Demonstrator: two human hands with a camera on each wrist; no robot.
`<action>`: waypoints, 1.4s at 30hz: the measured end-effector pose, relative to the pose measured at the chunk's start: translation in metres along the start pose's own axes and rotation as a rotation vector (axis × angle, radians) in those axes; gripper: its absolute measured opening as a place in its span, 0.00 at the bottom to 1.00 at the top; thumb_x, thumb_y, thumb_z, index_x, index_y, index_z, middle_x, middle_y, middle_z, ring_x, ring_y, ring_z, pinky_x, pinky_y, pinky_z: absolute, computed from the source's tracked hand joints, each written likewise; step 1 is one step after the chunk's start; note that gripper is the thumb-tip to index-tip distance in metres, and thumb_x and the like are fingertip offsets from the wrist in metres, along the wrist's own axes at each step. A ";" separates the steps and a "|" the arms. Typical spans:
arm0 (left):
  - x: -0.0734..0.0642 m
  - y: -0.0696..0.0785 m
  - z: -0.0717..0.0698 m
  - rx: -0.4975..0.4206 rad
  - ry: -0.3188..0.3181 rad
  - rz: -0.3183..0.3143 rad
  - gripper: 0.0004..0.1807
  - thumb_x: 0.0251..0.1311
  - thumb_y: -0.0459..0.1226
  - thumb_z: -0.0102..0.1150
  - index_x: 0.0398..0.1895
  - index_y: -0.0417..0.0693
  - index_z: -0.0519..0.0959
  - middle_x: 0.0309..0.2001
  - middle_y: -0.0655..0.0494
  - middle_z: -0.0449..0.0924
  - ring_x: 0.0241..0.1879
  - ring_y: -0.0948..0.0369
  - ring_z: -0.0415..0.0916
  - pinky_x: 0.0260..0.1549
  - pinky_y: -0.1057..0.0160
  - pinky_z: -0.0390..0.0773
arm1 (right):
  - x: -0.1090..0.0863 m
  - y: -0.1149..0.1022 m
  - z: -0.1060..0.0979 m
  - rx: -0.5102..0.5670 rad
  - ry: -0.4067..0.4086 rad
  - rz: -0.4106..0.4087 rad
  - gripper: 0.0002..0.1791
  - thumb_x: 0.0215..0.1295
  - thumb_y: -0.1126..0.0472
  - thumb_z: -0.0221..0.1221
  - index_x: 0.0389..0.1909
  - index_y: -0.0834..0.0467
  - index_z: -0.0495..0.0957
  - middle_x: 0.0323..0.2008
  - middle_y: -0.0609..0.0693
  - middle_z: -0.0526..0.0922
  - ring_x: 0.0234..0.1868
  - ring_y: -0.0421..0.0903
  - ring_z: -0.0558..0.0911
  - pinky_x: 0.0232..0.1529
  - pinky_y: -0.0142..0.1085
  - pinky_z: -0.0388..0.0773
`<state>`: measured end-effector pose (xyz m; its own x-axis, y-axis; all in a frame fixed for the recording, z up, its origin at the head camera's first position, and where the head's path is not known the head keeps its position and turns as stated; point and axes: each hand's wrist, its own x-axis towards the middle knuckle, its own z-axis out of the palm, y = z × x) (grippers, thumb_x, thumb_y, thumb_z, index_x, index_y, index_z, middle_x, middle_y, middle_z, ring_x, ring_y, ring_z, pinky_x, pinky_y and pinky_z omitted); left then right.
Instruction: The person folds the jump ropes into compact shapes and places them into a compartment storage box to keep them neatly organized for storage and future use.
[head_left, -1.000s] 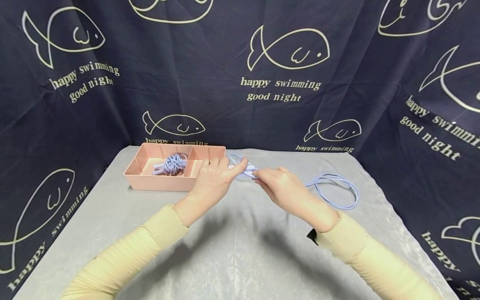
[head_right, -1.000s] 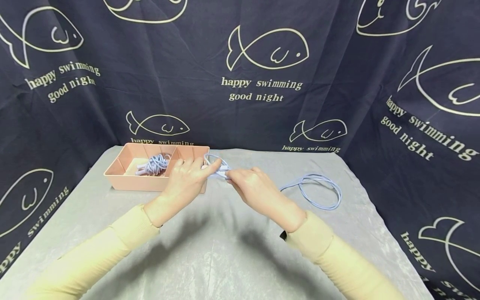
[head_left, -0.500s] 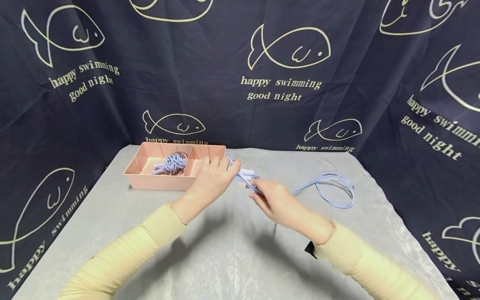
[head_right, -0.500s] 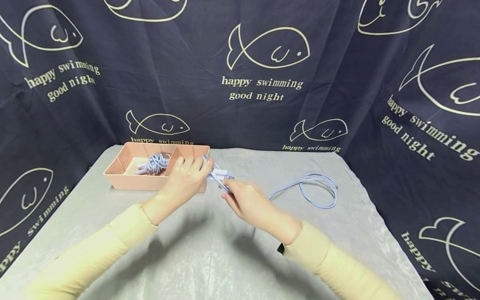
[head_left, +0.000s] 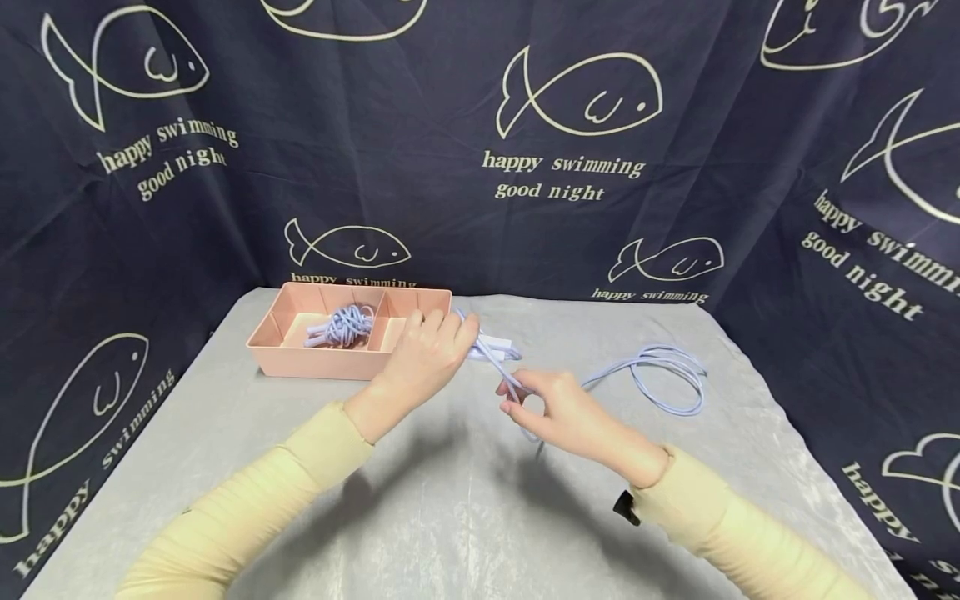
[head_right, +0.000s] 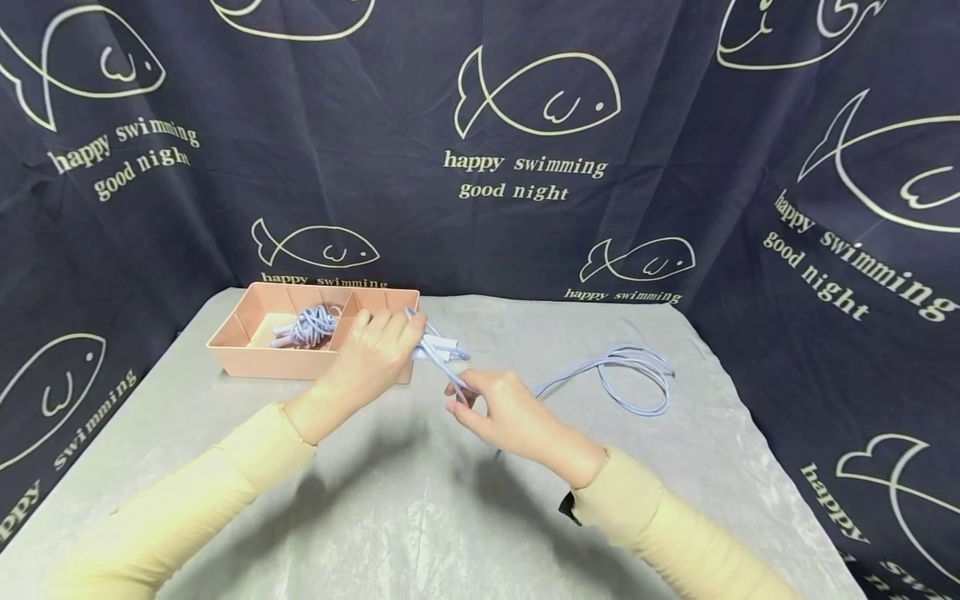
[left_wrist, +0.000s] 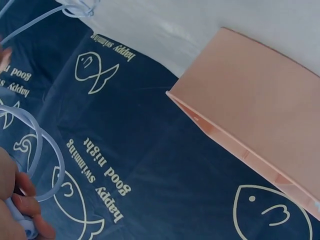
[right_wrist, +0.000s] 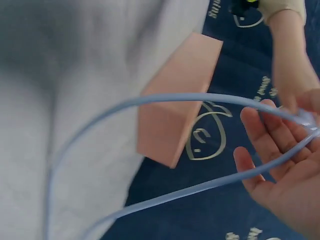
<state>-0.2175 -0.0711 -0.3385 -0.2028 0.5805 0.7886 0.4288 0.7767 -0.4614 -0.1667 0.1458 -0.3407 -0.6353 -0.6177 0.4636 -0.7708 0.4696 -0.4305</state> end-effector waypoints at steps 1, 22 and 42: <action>0.001 -0.001 0.000 0.000 0.006 -0.002 0.08 0.63 0.31 0.44 0.37 0.42 0.76 0.22 0.51 0.74 0.19 0.55 0.66 0.19 0.60 0.61 | -0.002 0.004 0.001 0.002 -0.016 -0.005 0.03 0.60 0.63 0.59 0.35 0.52 0.77 0.31 0.40 0.83 0.33 0.33 0.79 0.36 0.31 0.76; 0.014 -0.020 -0.002 0.088 0.034 -0.059 0.06 0.61 0.30 0.43 0.31 0.42 0.72 0.22 0.50 0.71 0.22 0.53 0.70 0.20 0.58 0.63 | -0.027 0.069 0.018 0.140 -0.273 -0.134 0.06 0.58 0.65 0.57 0.26 0.50 0.74 0.22 0.38 0.80 0.27 0.30 0.77 0.33 0.36 0.77; 0.039 0.000 -0.019 0.047 -0.045 -0.116 0.07 0.61 0.29 0.40 0.33 0.42 0.71 0.21 0.52 0.70 0.20 0.54 0.69 0.18 0.61 0.64 | 0.001 0.045 0.052 -0.663 -0.260 -0.174 0.07 0.64 0.57 0.55 0.28 0.54 0.76 0.23 0.46 0.79 0.27 0.42 0.78 0.28 0.36 0.70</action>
<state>-0.2084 -0.0538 -0.3001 -0.2885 0.4952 0.8195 0.3589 0.8494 -0.3870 -0.1999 0.1337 -0.3997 -0.5323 -0.8094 0.2481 -0.7794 0.5829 0.2296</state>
